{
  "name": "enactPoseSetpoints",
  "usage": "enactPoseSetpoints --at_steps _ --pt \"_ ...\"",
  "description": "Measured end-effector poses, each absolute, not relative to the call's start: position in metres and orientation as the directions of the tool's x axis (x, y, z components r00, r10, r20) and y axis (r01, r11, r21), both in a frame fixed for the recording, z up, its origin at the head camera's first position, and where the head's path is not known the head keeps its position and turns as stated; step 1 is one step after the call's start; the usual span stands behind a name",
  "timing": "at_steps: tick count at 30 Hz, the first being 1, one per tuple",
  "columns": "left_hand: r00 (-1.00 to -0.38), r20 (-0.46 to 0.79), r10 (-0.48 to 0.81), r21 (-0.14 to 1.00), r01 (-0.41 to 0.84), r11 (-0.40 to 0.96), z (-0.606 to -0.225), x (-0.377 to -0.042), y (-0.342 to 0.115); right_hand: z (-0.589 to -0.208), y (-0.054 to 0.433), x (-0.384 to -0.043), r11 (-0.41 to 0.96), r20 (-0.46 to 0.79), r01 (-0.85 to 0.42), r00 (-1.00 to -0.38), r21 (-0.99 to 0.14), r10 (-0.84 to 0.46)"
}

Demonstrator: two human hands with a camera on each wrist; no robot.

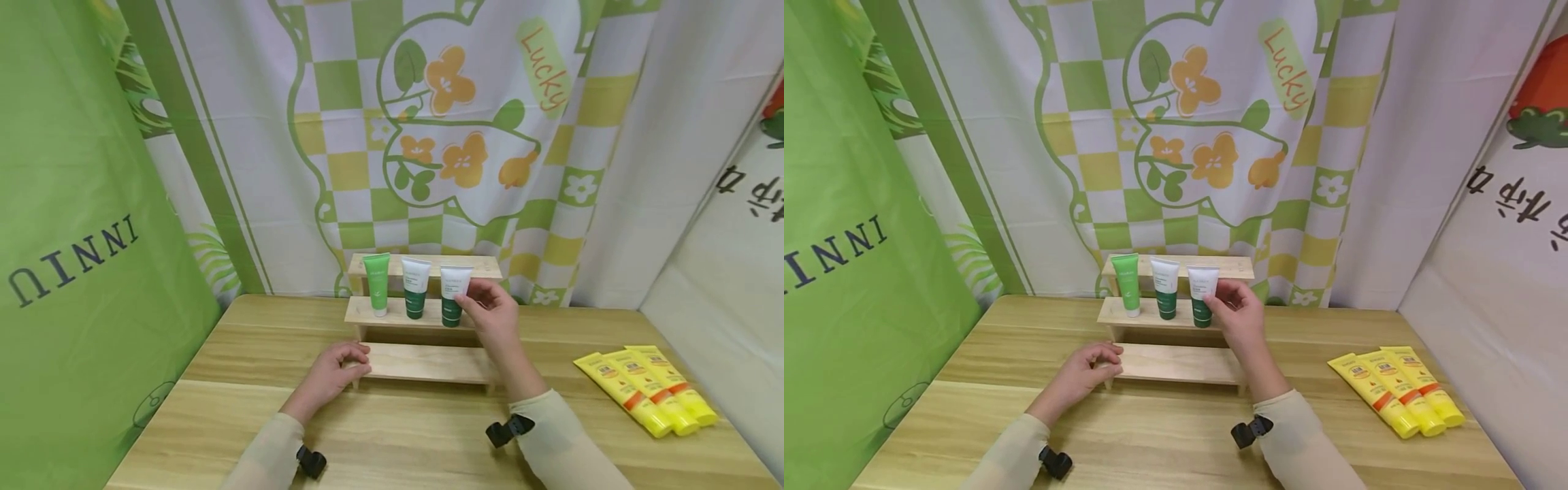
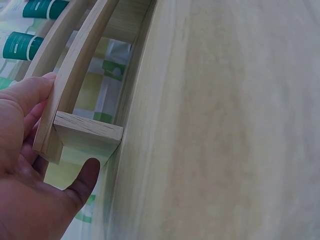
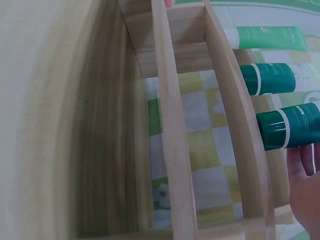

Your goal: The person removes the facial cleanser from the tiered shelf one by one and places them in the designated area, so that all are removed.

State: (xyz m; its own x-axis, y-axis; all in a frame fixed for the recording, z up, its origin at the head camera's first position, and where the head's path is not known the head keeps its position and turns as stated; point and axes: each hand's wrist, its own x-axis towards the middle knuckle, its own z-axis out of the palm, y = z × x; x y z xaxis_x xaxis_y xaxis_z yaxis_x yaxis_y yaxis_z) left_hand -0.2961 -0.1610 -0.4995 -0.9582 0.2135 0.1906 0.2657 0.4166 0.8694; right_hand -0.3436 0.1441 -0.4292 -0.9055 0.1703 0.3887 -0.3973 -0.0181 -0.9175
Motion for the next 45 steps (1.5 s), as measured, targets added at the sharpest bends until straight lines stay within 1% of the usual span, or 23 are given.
enactPoseSetpoints --at_steps 6,11,13,18,24,27,30,33,39,45 --pt "-0.954 0.188 0.232 0.867 0.273 0.418 -0.479 -0.284 -0.159 -0.426 0.158 -0.324 -0.041 0.373 -0.383 -0.915 -0.923 0.157" --pt "-0.954 0.195 0.228 0.867 0.276 0.415 -0.507 -0.3 -0.169 -0.424 0.173 -0.314 -0.02 0.381 -0.387 -0.914 -0.922 0.141" --pt "-0.955 0.194 0.226 0.867 0.275 0.416 -0.518 -0.307 -0.172 -0.425 0.182 -0.31 0.016 0.376 -0.377 -0.917 -0.926 0.136" --pt "-0.955 0.187 0.23 0.868 0.27 0.417 -0.519 -0.307 -0.171 -0.424 0.21 -0.295 0.132 0.33 -0.314 -0.935 -0.94 0.126" --pt "-0.957 0.188 0.22 0.871 0.266 0.413 -0.518 -0.306 -0.169 -0.432 0.249 -0.281 0.309 0.233 -0.177 -0.96 -0.935 0.156" --pt "-0.956 0.192 0.221 0.87 0.27 0.412 -0.516 -0.305 -0.168 -0.439 0.271 -0.277 0.43 0.201 -0.109 -0.964 -0.896 0.175" --pt "-0.959 0.186 0.213 0.873 0.261 0.411 -0.515 -0.304 -0.168 -0.445 0.291 -0.274 0.548 0.186 -0.056 -0.965 -0.835 0.185" --pt "-0.959 0.182 0.216 0.876 0.258 0.408 -0.514 -0.304 -0.167 -0.451 0.307 -0.269 0.634 0.17 -0.014 -0.968 -0.773 0.186" --pt "-0.961 0.169 0.217 0.881 0.246 0.404 -0.514 -0.304 -0.165 -0.464 0.328 -0.261 0.711 0.13 0.038 -0.975 -0.702 0.18" --pt "-0.962 0.18 0.208 0.888 0.249 0.385 -0.516 -0.305 -0.161 -0.469 0.342 -0.258 0.771 0.135 0.051 -0.975 -0.634 0.175"
